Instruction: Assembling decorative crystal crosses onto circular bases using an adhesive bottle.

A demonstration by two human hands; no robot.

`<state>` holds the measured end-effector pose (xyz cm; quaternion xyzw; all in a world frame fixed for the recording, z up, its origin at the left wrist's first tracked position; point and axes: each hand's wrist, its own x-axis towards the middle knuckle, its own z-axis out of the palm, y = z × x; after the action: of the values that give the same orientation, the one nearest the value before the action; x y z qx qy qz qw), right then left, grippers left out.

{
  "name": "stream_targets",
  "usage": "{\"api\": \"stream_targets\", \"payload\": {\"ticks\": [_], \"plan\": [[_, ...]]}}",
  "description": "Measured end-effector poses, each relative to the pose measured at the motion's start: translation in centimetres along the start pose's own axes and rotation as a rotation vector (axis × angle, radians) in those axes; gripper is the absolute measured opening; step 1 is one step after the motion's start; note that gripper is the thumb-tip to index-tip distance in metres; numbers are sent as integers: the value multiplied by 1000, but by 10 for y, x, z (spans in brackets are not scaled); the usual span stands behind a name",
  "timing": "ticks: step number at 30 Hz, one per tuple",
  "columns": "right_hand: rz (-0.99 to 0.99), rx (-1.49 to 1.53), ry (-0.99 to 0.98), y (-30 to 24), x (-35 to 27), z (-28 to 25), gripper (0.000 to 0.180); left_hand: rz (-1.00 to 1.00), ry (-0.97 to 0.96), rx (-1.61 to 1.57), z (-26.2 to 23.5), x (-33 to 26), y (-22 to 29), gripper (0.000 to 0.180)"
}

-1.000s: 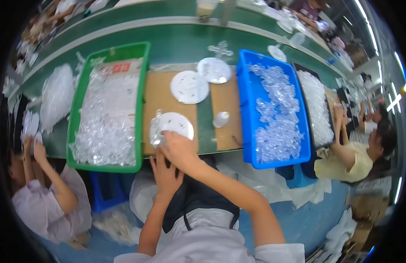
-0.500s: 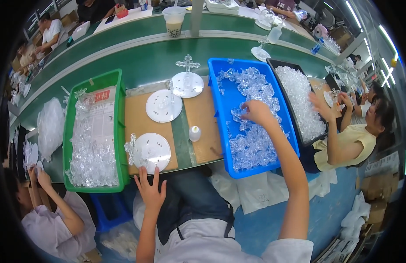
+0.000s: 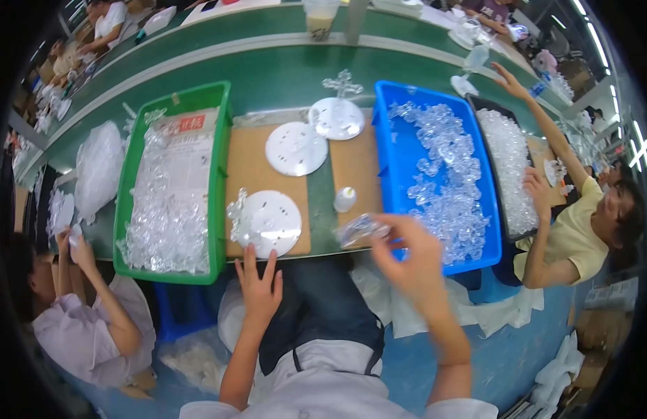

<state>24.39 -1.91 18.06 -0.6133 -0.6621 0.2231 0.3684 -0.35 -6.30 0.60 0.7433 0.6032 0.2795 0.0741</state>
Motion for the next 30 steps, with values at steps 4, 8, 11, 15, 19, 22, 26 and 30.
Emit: {"api": "stream_targets", "payload": {"ticks": [4,8,11,15,19,22,26,30], "plan": [[-77,59,-101,2,2,75,23,22,-6,8,2,10,7,47],[-168,-53,-224,22,25,122,16,17,-20,22,-3,7,5,49],[-271,-121,-293,29,37,132,15,3,-31,11,-4,7,5,48],[-280,-212,-385,21,46,139,17,-11,-9,-17,-4,7,8,46],[-233,-215,-488,21,53,133,19,-15,26,53,-11,12,9,42],[-174,-140,-497,22,48,129,19,-104,97,106,-14,26,20,39],[-177,-151,-409,30,38,128,22,-152,133,213,-3,42,27,39],[-31,78,-64,23,17,108,28,-155,200,267,-1,39,21,37]]}}
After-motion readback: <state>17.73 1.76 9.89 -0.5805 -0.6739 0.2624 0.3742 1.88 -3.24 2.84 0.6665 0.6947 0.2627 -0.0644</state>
